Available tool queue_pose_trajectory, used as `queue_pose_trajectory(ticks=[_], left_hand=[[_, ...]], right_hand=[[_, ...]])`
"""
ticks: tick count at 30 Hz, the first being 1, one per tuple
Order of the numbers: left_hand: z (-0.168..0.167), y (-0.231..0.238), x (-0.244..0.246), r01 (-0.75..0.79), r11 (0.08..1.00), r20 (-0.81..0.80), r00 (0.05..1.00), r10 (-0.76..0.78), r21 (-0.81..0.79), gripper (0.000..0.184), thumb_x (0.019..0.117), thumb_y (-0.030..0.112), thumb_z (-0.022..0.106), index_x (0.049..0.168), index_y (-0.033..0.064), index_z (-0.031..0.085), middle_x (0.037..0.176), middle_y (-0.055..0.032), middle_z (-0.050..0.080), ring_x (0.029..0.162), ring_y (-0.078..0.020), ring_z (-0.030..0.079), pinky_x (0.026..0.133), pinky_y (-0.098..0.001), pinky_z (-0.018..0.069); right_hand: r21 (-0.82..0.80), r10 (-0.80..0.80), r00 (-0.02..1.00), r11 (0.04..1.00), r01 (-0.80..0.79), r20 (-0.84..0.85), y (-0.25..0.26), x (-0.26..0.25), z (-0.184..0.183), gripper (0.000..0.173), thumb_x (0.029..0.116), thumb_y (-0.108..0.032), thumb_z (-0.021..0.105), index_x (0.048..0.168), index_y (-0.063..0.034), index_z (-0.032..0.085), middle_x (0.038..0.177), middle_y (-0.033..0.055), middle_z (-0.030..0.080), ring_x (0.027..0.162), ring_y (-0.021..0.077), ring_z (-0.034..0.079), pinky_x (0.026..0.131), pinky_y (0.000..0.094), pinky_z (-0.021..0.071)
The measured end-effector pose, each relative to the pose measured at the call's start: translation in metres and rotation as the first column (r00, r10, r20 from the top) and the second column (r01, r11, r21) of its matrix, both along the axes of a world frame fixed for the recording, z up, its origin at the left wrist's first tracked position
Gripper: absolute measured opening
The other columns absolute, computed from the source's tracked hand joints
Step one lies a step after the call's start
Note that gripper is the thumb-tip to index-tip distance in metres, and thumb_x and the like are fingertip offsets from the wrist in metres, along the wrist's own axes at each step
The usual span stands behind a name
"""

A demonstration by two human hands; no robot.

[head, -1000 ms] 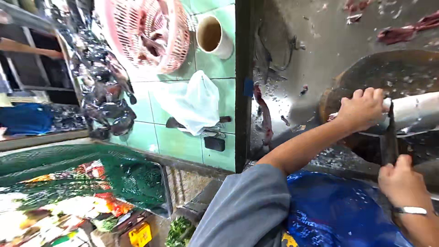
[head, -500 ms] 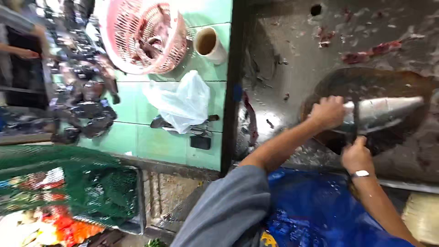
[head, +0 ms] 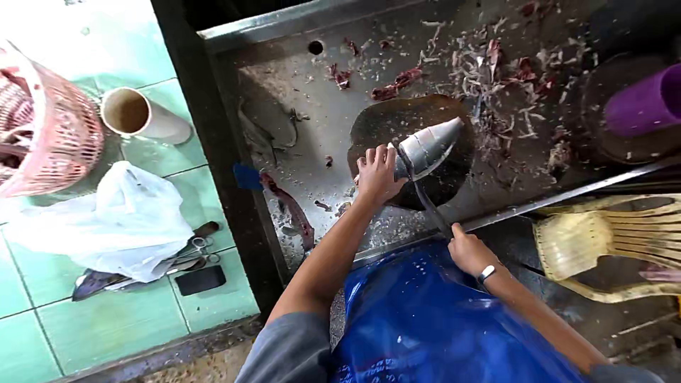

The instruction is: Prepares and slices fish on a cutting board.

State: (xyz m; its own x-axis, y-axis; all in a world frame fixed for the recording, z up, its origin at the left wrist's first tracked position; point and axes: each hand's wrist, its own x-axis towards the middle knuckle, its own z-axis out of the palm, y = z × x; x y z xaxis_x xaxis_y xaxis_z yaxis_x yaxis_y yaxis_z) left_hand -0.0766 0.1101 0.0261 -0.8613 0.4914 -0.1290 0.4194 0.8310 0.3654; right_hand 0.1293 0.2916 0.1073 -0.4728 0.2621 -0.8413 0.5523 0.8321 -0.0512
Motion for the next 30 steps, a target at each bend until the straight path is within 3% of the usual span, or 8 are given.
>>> queue_pose_trajectory(ticks=[4, 10, 15, 18, 22, 25, 27, 30], left_hand=[[-0.001, 0.004, -0.009, 0.099, 0.991, 0.015, 0.995, -0.098, -0.085, 0.080, 0.0859, 0.053, 0.074, 0.149, 0.0097, 0.051, 0.151, -0.0196, 0.047, 0.136, -0.0453, 0.046, 0.099, -0.0659, 0.0446], [0.008, 0.001, -0.019, 0.205, 0.962, 0.064, 0.978, -0.197, -0.182, 0.078, 0.0894, 0.041, 0.073, 0.151, 0.0030, 0.045, 0.156, -0.0200, 0.043, 0.139, -0.0440, 0.045, 0.098, -0.0617, 0.0494], [0.018, -0.022, -0.062, -0.182, 0.980, 0.221, 0.962, 0.161, 0.080, 0.040, 0.1004, 0.030, 0.054, 0.130, 0.0071, 0.067, 0.123, -0.0175, 0.070, 0.117, -0.0338, 0.067, 0.101, -0.0580, 0.0519], [0.019, -0.025, -0.074, -0.350, 0.931, 0.363, 0.885, 0.293, 0.103, 0.045, 0.1051, 0.037, 0.045, 0.118, 0.0014, 0.069, 0.106, -0.0228, 0.071, 0.103, -0.0374, 0.069, 0.094, -0.0623, 0.0515], [0.013, -0.023, -0.091, -0.375, 0.927, 0.430, 0.839, 0.334, 0.013, 0.052, 0.0927, 0.047, 0.072, 0.121, 0.0031, 0.069, 0.110, -0.0211, 0.071, 0.107, -0.0365, 0.069, 0.097, -0.0626, 0.0515], [0.010, -0.025, -0.100, -0.356, 0.934, 0.400, 0.853, 0.336, -0.026, 0.042, 0.0909, 0.041, 0.076, 0.114, 0.0057, 0.072, 0.107, -0.0183, 0.073, 0.103, -0.0352, 0.070, 0.095, -0.0633, 0.0525], [0.008, -0.035, -0.091, -0.512, 0.857, 0.403, 0.797, 0.450, 0.055, 0.034, 0.0940, 0.037, 0.072, 0.114, 0.0097, 0.075, 0.109, -0.0150, 0.075, 0.105, -0.0311, 0.071, 0.097, -0.0600, 0.0536], [-0.004, -0.050, -0.030, -0.814, 0.530, 0.436, 0.578, 0.690, 0.240, 0.034, 0.0964, 0.035, 0.069, 0.119, 0.0098, 0.074, 0.112, -0.0140, 0.075, 0.106, -0.0287, 0.071, 0.097, -0.0566, 0.0553]], right_hand=[[-0.303, -0.353, 0.925, 0.905, 0.299, -0.139, 0.055, 0.011, 0.026, 0.045, 0.1084, -0.024, 0.046, 0.151, -0.0105, 0.042, 0.082, 0.0139, 0.065, 0.060, 0.0238, 0.066, 0.058, 0.0433, 0.0595], [-0.654, -0.731, 0.644, 0.604, 0.455, -0.226, 0.129, 0.013, 0.018, 0.055, 0.1079, -0.016, 0.051, 0.158, -0.0148, 0.028, 0.073, 0.0063, 0.058, 0.052, 0.0181, 0.061, 0.048, 0.0355, 0.0583], [-0.696, -0.843, 0.527, 0.444, 0.564, -0.111, 0.141, 0.030, -0.011, 0.050, 0.1081, -0.012, 0.048, 0.155, -0.0116, 0.029, 0.069, 0.0050, 0.055, 0.046, 0.0163, 0.057, 0.042, 0.0333, 0.0550], [-0.685, -0.845, 0.532, 0.418, 0.597, -0.052, 0.147, 0.041, -0.022, 0.049, 0.1076, -0.011, 0.049, 0.153, -0.0101, 0.031, 0.068, 0.0054, 0.054, 0.045, 0.0164, 0.057, 0.041, 0.0332, 0.0545], [-0.670, -0.820, 0.572, 0.437, 0.600, -0.022, 0.157, 0.041, -0.030, 0.050, 0.1078, -0.011, 0.049, 0.155, -0.0116, 0.031, 0.067, 0.0054, 0.054, 0.045, 0.0164, 0.057, 0.041, 0.0332, 0.0540], [-0.709, -0.810, 0.585, 0.432, 0.557, -0.034, 0.163, 0.034, -0.022, 0.042, 0.1097, -0.016, 0.046, 0.150, -0.0099, 0.035, 0.066, 0.0049, 0.054, 0.045, 0.0165, 0.057, 0.041, 0.0331, 0.0548], [-0.759, -0.813, 0.580, 0.409, 0.506, -0.051, 0.162, 0.028, -0.022, 0.027, 0.1128, -0.024, 0.041, 0.134, -0.0070, 0.043, 0.064, 0.0035, 0.054, 0.045, 0.0161, 0.057, 0.043, 0.0329, 0.0563], [-0.779, -0.729, 0.669, 0.502, 0.376, -0.147, 0.152, 0.015, -0.026, 0.027, 0.1126, -0.021, 0.037, 0.129, -0.0015, 0.046, 0.066, 0.0032, 0.057, 0.049, 0.0158, 0.062, 0.050, 0.0341, 0.0603]])
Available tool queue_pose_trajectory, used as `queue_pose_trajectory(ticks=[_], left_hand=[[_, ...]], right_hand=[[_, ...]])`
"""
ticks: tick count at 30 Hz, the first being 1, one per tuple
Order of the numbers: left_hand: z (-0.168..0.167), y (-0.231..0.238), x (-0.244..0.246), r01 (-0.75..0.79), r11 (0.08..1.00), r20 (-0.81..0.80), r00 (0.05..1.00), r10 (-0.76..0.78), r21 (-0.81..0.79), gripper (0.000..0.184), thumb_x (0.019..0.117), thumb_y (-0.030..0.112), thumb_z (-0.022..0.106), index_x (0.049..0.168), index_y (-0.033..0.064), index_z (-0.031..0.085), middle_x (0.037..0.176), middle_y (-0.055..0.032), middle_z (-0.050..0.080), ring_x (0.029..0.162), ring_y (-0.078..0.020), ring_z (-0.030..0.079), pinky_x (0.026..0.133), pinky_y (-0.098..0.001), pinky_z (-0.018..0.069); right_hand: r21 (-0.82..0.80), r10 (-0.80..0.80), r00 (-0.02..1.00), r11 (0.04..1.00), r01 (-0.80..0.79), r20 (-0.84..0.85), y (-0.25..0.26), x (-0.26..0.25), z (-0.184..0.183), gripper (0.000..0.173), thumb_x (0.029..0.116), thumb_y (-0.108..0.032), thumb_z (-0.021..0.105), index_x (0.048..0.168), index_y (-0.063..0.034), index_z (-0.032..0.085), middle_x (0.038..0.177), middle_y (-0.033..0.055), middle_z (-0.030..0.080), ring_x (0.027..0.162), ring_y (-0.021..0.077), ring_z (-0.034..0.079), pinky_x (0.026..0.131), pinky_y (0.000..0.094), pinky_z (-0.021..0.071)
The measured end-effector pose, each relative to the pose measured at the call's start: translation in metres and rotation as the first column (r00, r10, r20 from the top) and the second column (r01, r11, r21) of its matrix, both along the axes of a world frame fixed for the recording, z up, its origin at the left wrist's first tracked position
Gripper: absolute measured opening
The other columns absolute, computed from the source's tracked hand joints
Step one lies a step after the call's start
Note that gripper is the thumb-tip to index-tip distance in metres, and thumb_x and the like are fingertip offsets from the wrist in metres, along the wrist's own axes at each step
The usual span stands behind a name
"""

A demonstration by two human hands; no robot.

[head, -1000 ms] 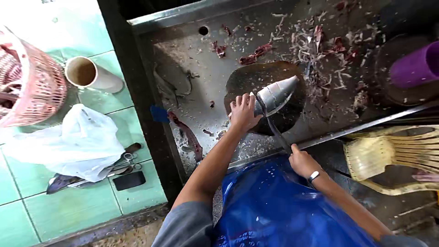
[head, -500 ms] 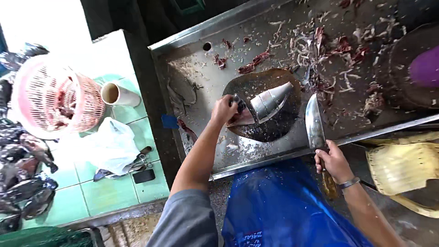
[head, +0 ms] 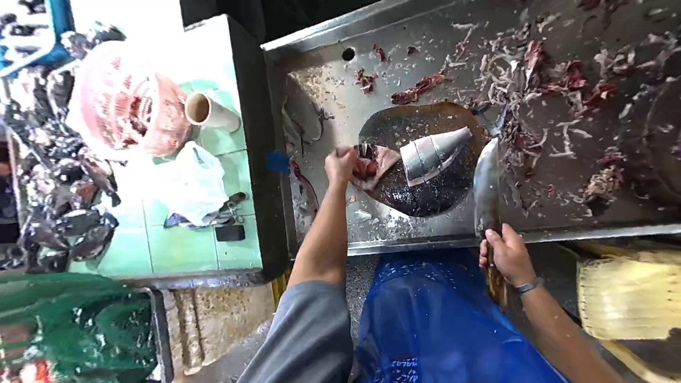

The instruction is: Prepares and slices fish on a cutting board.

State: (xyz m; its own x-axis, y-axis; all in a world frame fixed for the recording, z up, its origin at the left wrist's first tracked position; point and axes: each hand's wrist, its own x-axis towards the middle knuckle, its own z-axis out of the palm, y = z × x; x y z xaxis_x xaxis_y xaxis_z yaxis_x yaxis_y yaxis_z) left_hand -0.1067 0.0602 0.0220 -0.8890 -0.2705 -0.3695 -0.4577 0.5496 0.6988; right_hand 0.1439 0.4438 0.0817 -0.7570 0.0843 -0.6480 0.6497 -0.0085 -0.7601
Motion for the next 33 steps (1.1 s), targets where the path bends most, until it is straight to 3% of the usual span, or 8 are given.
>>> queue_pose_trajectory(ticks=[3, 6, 9, 12, 18, 22, 26, 33], left_hand=[[-0.010, 0.020, 0.065, -0.230, 0.963, -0.032, 0.971, 0.237, 0.138, 0.032, 0.0948, 0.027, 0.071, 0.119, 0.0063, 0.074, 0.110, -0.0134, 0.075, 0.103, -0.0264, 0.072, 0.094, -0.0530, 0.0566], [-0.021, 0.029, 0.083, -0.308, 0.925, -0.015, 0.948, 0.319, 0.221, 0.034, 0.0910, 0.026, 0.077, 0.115, 0.0024, 0.072, 0.105, -0.0141, 0.076, 0.098, -0.0260, 0.073, 0.091, -0.0512, 0.0584], [-0.021, 0.016, 0.076, -0.270, 0.949, 0.058, 0.963, 0.264, 0.162, 0.046, 0.0861, 0.034, 0.080, 0.120, 0.0050, 0.071, 0.103, -0.0145, 0.076, 0.095, -0.0284, 0.073, 0.086, -0.0541, 0.0594], [-0.016, 0.003, 0.067, -0.162, 0.982, 0.134, 0.980, 0.148, 0.094, 0.048, 0.0850, 0.041, 0.081, 0.119, 0.0083, 0.072, 0.104, -0.0137, 0.076, 0.100, -0.0300, 0.072, 0.090, -0.0575, 0.0566], [-0.007, -0.009, 0.060, -0.023, 0.995, 0.187, 0.982, 0.005, 0.097, 0.043, 0.0858, 0.043, 0.079, 0.111, 0.0087, 0.074, 0.098, -0.0133, 0.075, 0.095, -0.0301, 0.072, 0.087, -0.0574, 0.0560], [-0.011, -0.012, 0.056, 0.001, 0.994, 0.166, 0.986, -0.019, 0.109, 0.039, 0.0850, 0.041, 0.078, 0.107, 0.0091, 0.074, 0.095, -0.0124, 0.074, 0.092, -0.0289, 0.071, 0.084, -0.0558, 0.0564], [-0.013, -0.013, 0.056, -0.008, 0.993, 0.168, 0.986, -0.012, 0.121, 0.038, 0.0872, 0.042, 0.077, 0.107, 0.0091, 0.074, 0.094, -0.0120, 0.074, 0.091, -0.0285, 0.071, 0.083, -0.0542, 0.0565], [-0.015, -0.012, 0.056, -0.046, 0.986, 0.165, 0.986, 0.020, 0.158, 0.036, 0.0860, 0.040, 0.078, 0.103, 0.0081, 0.073, 0.090, -0.0108, 0.073, 0.087, -0.0273, 0.071, 0.080, -0.0532, 0.0561]], right_hand=[[0.281, 0.331, 0.942, 0.910, -0.305, -0.049, -0.024, -0.026, -0.017, 0.035, 0.1103, -0.022, 0.038, 0.130, 0.0029, 0.053, 0.072, 0.0064, 0.063, 0.058, 0.0170, 0.067, 0.059, 0.0371, 0.0624], [0.560, 0.603, 0.796, 0.643, -0.522, 0.050, -0.066, -0.059, -0.023, 0.039, 0.1099, -0.028, 0.039, 0.132, -0.0006, 0.055, 0.090, 0.0213, 0.069, 0.086, 0.0374, 0.071, 0.079, 0.0567, 0.0576], [0.660, 0.696, 0.703, 0.461, -0.593, 0.145, -0.112, -0.090, -0.020, 0.037, 0.1106, -0.030, 0.038, 0.135, -0.0055, 0.052, 0.092, 0.0240, 0.069, 0.092, 0.0454, 0.071, 0.077, 0.0632, 0.0561], [0.706, 0.726, 0.667, 0.385, -0.594, 0.166, -0.148, -0.113, -0.022, 0.037, 0.1108, -0.028, 0.037, 0.137, -0.0056, 0.050, 0.089, 0.0236, 0.070, 0.087, 0.0451, 0.072, 0.072, 0.0625, 0.0572], [0.759, 0.710, 0.659, 0.280, -0.587, 0.247, -0.189, -0.132, -0.021, 0.033, 0.1109, -0.030, 0.036, 0.133, -0.0085, 0.048, 0.083, 0.0210, 0.068, 0.077, 0.0431, 0.072, 0.062, 0.0600, 0.0566], [0.763, 0.690, 0.650, 0.221, -0.608, 0.318, -0.200, -0.136, -0.020, 0.037, 0.1107, -0.029, 0.036, 0.139, -0.0083, 0.047, 0.086, 0.0212, 0.070, 0.081, 0.0436, 0.072, 0.065, 0.0604, 0.0574], [0.778, 0.662, 0.653, 0.166, -0.606, 0.367, -0.207, -0.133, -0.018, 0.035, 0.1105, -0.028, 0.034, 0.135, -0.0079, 0.049, 0.085, 0.0207, 0.070, 0.081, 0.0436, 0.073, 0.064, 0.0598, 0.0571], [0.653, 0.601, 0.555, 0.071, -0.754, 0.576, -0.216, -0.138, 0.033, 0.030, 0.1100, -0.026, 0.039, 0.134, -0.0083, 0.047, 0.090, 0.0211, 0.070, 0.087, 0.0433, 0.073, 0.069, 0.0592, 0.0579]])
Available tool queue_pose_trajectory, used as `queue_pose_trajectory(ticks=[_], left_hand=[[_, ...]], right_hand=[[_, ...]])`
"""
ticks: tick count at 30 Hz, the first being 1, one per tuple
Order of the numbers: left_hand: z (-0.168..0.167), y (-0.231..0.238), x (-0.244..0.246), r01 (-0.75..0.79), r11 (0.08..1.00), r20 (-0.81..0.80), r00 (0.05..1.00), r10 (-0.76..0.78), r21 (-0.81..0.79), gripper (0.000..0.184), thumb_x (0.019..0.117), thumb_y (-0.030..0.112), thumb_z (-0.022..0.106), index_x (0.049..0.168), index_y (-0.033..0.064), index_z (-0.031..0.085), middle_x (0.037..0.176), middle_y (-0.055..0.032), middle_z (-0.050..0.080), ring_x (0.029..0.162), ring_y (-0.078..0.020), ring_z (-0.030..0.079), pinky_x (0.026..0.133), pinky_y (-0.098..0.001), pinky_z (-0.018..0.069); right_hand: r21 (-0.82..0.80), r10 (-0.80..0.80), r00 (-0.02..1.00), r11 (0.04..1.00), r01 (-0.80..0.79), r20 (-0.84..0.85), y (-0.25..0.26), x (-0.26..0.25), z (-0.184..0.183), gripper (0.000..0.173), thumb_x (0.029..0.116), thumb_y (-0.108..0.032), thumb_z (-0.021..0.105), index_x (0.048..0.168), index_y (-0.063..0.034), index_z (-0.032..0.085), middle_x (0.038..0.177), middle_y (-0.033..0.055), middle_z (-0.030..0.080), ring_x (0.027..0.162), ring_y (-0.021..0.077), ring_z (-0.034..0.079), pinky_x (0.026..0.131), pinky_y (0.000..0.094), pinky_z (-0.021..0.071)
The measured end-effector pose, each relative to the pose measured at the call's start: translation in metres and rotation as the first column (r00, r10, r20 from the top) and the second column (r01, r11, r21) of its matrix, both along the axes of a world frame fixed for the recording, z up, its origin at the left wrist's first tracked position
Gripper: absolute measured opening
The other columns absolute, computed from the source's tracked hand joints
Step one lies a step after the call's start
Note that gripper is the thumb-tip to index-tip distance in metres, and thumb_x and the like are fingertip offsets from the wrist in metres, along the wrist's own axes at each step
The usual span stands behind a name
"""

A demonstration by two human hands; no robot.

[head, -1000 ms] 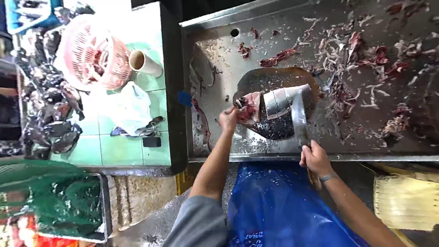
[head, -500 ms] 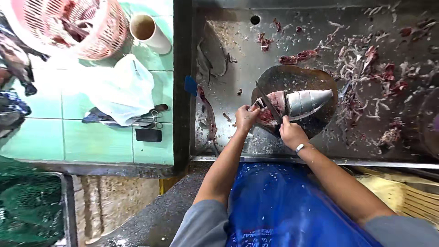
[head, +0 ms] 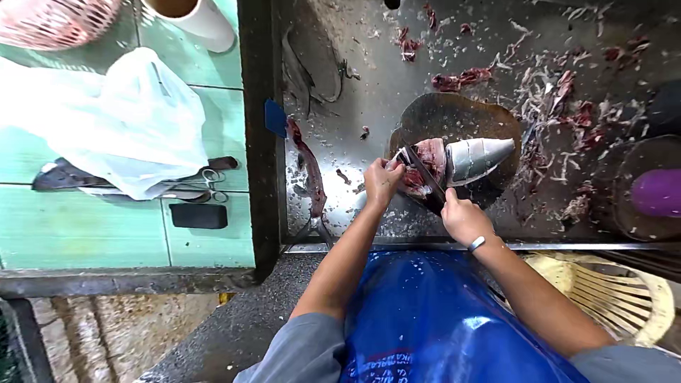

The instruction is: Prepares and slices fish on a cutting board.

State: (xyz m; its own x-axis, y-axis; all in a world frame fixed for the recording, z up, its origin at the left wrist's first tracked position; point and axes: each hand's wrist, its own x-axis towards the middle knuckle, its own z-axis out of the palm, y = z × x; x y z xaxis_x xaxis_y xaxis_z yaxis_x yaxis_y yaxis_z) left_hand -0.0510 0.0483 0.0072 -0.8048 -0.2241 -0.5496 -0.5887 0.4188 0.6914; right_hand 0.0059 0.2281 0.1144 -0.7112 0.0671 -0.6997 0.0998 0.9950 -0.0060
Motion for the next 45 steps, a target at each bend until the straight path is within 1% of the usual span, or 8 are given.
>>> queue_pose_trajectory(ticks=[7, 11, 16, 20, 24, 29, 34, 45], left_hand=[[0.000, 0.002, -0.003, -0.023, 1.000, 0.047, 0.999, 0.023, 0.000, 0.033, 0.0851, 0.037, 0.079, 0.102, 0.0090, 0.072, 0.090, -0.0100, 0.073, 0.088, -0.0268, 0.071, 0.080, -0.0528, 0.0559], [-0.001, 0.002, -0.002, -0.041, 0.999, 0.053, 0.998, 0.041, 0.006, 0.033, 0.0838, 0.037, 0.079, 0.101, 0.0094, 0.073, 0.090, -0.0107, 0.073, 0.087, -0.0276, 0.071, 0.079, -0.0535, 0.0558], [0.000, 0.002, 0.001, -0.017, 1.000, 0.057, 0.998, 0.017, 0.002, 0.032, 0.0857, 0.036, 0.077, 0.103, 0.0098, 0.073, 0.092, -0.0105, 0.073, 0.089, -0.0274, 0.071, 0.081, -0.0527, 0.0562], [0.004, 0.002, 0.002, -0.015, 1.000, 0.048, 0.999, 0.014, 0.005, 0.033, 0.0855, 0.036, 0.077, 0.103, 0.0081, 0.073, 0.092, -0.0119, 0.073, 0.088, -0.0289, 0.071, 0.080, -0.0543, 0.0563], [0.002, 0.001, 0.002, -0.006, 1.000, 0.066, 0.998, 0.006, -0.002, 0.033, 0.0869, 0.037, 0.076, 0.106, 0.0099, 0.073, 0.094, -0.0112, 0.074, 0.091, -0.0287, 0.072, 0.082, -0.0542, 0.0565], [0.003, 0.001, 0.000, 0.009, 1.000, 0.029, 1.000, -0.008, -0.019, 0.033, 0.0857, 0.036, 0.077, 0.104, 0.0088, 0.073, 0.091, -0.0112, 0.073, 0.087, -0.0279, 0.071, 0.080, -0.0530, 0.0566], [0.000, -0.005, -0.008, 0.027, 0.999, 0.014, 1.000, -0.026, -0.043, 0.033, 0.0862, 0.036, 0.076, 0.106, 0.0092, 0.074, 0.095, -0.0118, 0.074, 0.092, -0.0282, 0.072, 0.084, -0.0547, 0.0568], [-0.006, -0.002, 0.020, -0.093, 0.996, -0.116, 0.989, 0.091, -0.012, 0.033, 0.0844, 0.035, 0.079, 0.100, 0.0074, 0.072, 0.089, -0.0095, 0.072, 0.085, -0.0244, 0.069, 0.080, -0.0509, 0.0550]], right_hand=[[-0.050, -0.019, 0.999, 0.999, 0.017, -0.036, -0.028, -0.039, -0.041, 0.038, 0.1105, -0.025, 0.035, 0.145, -0.0077, 0.041, 0.099, 0.0228, 0.071, 0.096, 0.0438, 0.073, 0.075, 0.0611, 0.0578], [-0.041, -0.011, 0.999, 0.999, 0.009, -0.033, -0.009, -0.015, -0.017, 0.035, 0.1094, -0.025, 0.038, 0.140, -0.0078, 0.043, 0.090, 0.0236, 0.070, 0.082, 0.0457, 0.072, 0.063, 0.0627, 0.0566], [-0.020, -0.026, 1.000, 0.999, 0.026, -0.001, -0.017, -0.025, -0.048, 0.045, 0.1110, -0.027, 0.032, 0.152, -0.0092, 0.036, 0.100, 0.0240, 0.071, 0.097, 0.0452, 0.072, 0.076, 0.0626, 0.0574], [-0.047, -0.002, 1.000, 0.999, 0.001, -0.022, 0.001, -0.009, -0.022, 0.034, 0.1096, -0.026, 0.037, 0.139, -0.0086, 0.043, 0.090, 0.0235, 0.070, 0.084, 0.0460, 0.072, 0.064, 0.0630, 0.0563], [-0.061, -0.023, 0.998, 0.998, 0.019, -0.055, 0.009, 0.006, -0.056, 0.036, 0.1106, -0.028, 0.035, 0.140, -0.0067, 0.041, 0.088, 0.0234, 0.069, 0.084, 0.0456, 0.072, 0.067, 0.0620, 0.0573], [-0.036, -0.039, 0.998, 0.999, 0.041, 0.050, 0.015, 0.008, -0.027, 0.039, 0.1100, -0.026, 0.038, 0.146, -0.0099, 0.039, 0.096, 0.0237, 0.070, 0.090, 0.0452, 0.072, 0.072, 0.0626, 0.0578], [-0.059, -0.047, 0.998, 0.997, 0.045, -0.040, 0.010, 0.008, -0.067, 0.040, 0.1103, -0.027, 0.035, 0.145, -0.0075, 0.036, 0.088, 0.0237, 0.069, 0.085, 0.0466, 0.072, 0.066, 0.0618, 0.0572], [-0.262, -0.065, 0.947, 0.965, -0.021, -0.315, 0.038, 0.024, -0.007, 0.031, 0.1102, -0.027, 0.038, 0.132, -0.0065, 0.048, 0.076, 0.0175, 0.065, 0.070, 0.0394, 0.070, 0.058, 0.0559, 0.0559]])
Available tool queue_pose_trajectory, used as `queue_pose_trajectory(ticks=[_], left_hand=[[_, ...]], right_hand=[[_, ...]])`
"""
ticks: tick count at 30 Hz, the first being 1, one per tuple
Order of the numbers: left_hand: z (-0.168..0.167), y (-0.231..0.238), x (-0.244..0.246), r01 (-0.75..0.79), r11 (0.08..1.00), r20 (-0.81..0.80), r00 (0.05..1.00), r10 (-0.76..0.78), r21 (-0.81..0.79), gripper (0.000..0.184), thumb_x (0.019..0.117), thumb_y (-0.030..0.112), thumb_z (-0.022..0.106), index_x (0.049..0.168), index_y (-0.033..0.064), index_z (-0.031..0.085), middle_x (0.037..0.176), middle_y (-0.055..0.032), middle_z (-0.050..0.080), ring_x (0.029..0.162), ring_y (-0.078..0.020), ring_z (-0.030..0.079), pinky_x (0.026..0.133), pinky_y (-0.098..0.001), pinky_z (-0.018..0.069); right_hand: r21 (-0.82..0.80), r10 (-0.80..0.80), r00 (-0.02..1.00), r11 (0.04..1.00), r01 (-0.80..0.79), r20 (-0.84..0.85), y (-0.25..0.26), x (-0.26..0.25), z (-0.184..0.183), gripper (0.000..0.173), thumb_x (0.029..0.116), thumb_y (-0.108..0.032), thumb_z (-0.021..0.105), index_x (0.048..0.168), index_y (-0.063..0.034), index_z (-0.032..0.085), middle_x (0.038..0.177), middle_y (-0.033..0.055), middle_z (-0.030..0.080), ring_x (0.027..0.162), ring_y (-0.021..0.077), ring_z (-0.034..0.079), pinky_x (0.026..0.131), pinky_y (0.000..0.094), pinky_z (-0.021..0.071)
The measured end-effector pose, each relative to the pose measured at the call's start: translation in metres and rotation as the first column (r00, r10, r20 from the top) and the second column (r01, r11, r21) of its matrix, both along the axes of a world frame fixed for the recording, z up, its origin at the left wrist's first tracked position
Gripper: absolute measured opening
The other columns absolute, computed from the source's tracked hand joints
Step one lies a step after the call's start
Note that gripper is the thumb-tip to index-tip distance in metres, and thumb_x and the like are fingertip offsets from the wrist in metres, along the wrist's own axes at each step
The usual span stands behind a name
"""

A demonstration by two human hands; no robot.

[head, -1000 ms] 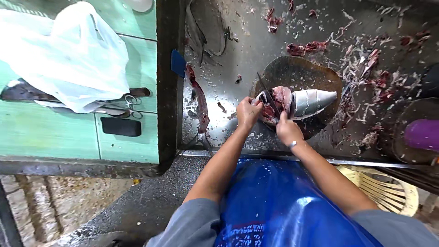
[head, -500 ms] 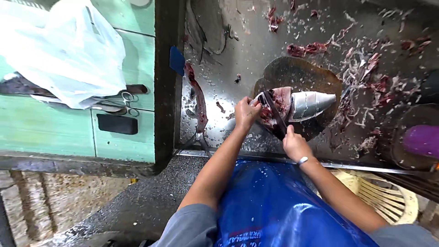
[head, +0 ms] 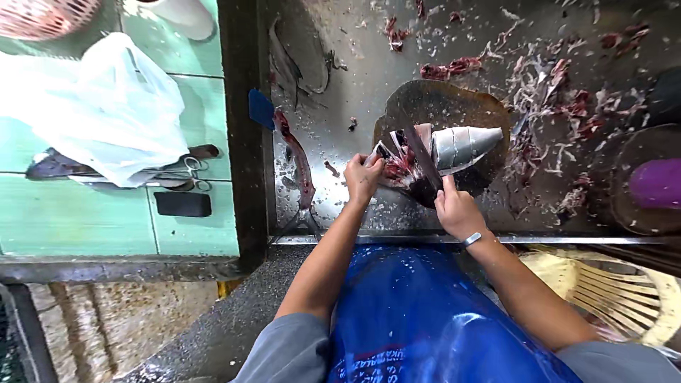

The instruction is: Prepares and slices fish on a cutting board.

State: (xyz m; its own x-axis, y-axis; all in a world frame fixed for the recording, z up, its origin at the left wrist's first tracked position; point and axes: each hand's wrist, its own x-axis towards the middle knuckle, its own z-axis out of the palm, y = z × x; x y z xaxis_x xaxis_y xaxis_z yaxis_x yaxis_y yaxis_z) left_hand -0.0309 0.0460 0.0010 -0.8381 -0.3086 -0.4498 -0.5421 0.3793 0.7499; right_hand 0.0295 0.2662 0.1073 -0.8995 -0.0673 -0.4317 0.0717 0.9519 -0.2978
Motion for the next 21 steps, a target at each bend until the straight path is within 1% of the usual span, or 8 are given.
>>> queue_pose_trajectory(ticks=[4, 5, 7, 9, 12, 15, 18, 21], left_hand=[[-0.001, 0.003, 0.003, -0.035, 0.999, -0.026, 0.999, 0.035, 0.005, 0.033, 0.0842, 0.035, 0.079, 0.100, 0.0070, 0.072, 0.088, -0.0091, 0.072, 0.083, -0.0234, 0.069, 0.078, -0.0499, 0.0553], [-0.001, 0.003, 0.003, -0.039, 0.999, -0.020, 0.999, 0.039, 0.004, 0.034, 0.0846, 0.035, 0.078, 0.101, 0.0066, 0.072, 0.088, -0.0095, 0.072, 0.084, -0.0239, 0.070, 0.079, -0.0509, 0.0558], [0.000, 0.005, 0.004, -0.052, 0.999, -0.009, 0.999, 0.052, -0.003, 0.034, 0.0852, 0.036, 0.078, 0.101, 0.0068, 0.072, 0.089, -0.0091, 0.073, 0.085, -0.0236, 0.070, 0.080, -0.0509, 0.0557], [0.003, 0.002, 0.008, -0.084, 0.996, -0.026, 0.996, 0.084, 0.006, 0.033, 0.0855, 0.036, 0.078, 0.100, 0.0070, 0.072, 0.088, -0.0079, 0.072, 0.084, -0.0216, 0.070, 0.079, -0.0492, 0.0561], [0.018, -0.015, 0.012, -0.122, 0.992, -0.114, 0.986, 0.124, 0.019, 0.033, 0.0859, 0.035, 0.080, 0.101, 0.0069, 0.072, 0.087, -0.0063, 0.073, 0.081, -0.0178, 0.070, 0.078, -0.0450, 0.0576], [0.047, -0.027, -0.005, -0.012, 0.999, -0.223, 0.975, 0.003, -0.041, 0.033, 0.0877, 0.034, 0.079, 0.105, 0.0066, 0.072, 0.090, -0.0064, 0.074, 0.081, -0.0168, 0.071, 0.078, -0.0432, 0.0586], [0.081, -0.010, -0.035, 0.091, 0.989, -0.300, 0.946, -0.123, -0.118, 0.032, 0.0880, 0.032, 0.078, 0.105, 0.0058, 0.073, 0.092, -0.0081, 0.074, 0.085, -0.0186, 0.071, 0.081, -0.0439, 0.0581], [0.098, 0.028, -0.077, 0.068, 0.997, -0.390, 0.918, -0.073, -0.027, 0.031, 0.0880, 0.030, 0.077, 0.104, 0.0040, 0.072, 0.092, -0.0086, 0.073, 0.084, -0.0181, 0.070, 0.081, -0.0428, 0.0571]], right_hand=[[-0.160, 0.036, 0.908, 0.981, -0.113, -0.418, -0.007, 0.006, -0.001, 0.034, 0.1062, -0.020, 0.041, 0.129, 0.0030, 0.053, 0.075, 0.0146, 0.065, 0.059, 0.0311, 0.067, 0.051, 0.0472, 0.0561], [-0.126, 0.049, 0.928, 0.987, -0.103, -0.370, -0.006, 0.010, -0.015, 0.034, 0.1059, -0.019, 0.041, 0.130, 0.0029, 0.052, 0.076, 0.0157, 0.066, 0.061, 0.0330, 0.069, 0.052, 0.0491, 0.0571], [0.043, 0.014, 0.999, 0.999, -0.015, 0.036, -0.003, 0.015, -0.044, 0.036, 0.1085, -0.024, 0.039, 0.139, -0.0063, 0.046, 0.083, 0.0207, 0.069, 0.074, 0.0427, 0.072, 0.060, 0.0594, 0.0569], [0.145, -0.033, 0.963, 0.989, -0.007, 0.269, -0.002, 0.011, -0.056, 0.039, 0.1094, -0.027, 0.038, 0.145, -0.0128, 0.042, 0.090, 0.0217, 0.070, 0.085, 0.0452, 0.072, 0.067, 0.0629, 0.0568], [0.146, -0.024, 0.951, 0.989, -0.022, 0.308, 0.001, 0.014, -0.053, 0.038, 0.1095, -0.027, 0.038, 0.145, -0.0125, 0.043, 0.093, 0.0215, 0.072, 0.089, 0.0443, 0.073, 0.071, 0.0619, 0.0577], [0.108, -0.024, 0.942, 0.994, -0.013, 0.335, 0.012, 0.020, -0.048, 0.042, 0.1099, -0.028, 0.033, 0.149, -0.0126, 0.041, 0.102, 0.0214, 0.072, 0.101, 0.0417, 0.072, 0.084, 0.0595, 0.0572], [-0.043, -0.132, 0.943, 0.988, 0.151, 0.304, 0.033, 0.044, -0.041, 0.047, 0.1100, -0.029, 0.035, 0.152, -0.0082, 0.041, 0.099, 0.0208, 0.072, 0.097, 0.0383, 0.072, 0.087, 0.0563, 0.0571], [-0.146, -0.301, 0.927, 0.930, 0.338, 0.224, 0.058, 0.066, -0.035, 0.047, 0.1096, -0.027, 0.038, 0.150, -0.0029, 0.043, 0.095, 0.0211, 0.071, 0.091, 0.0372, 0.072, 0.084, 0.0562, 0.0569]])
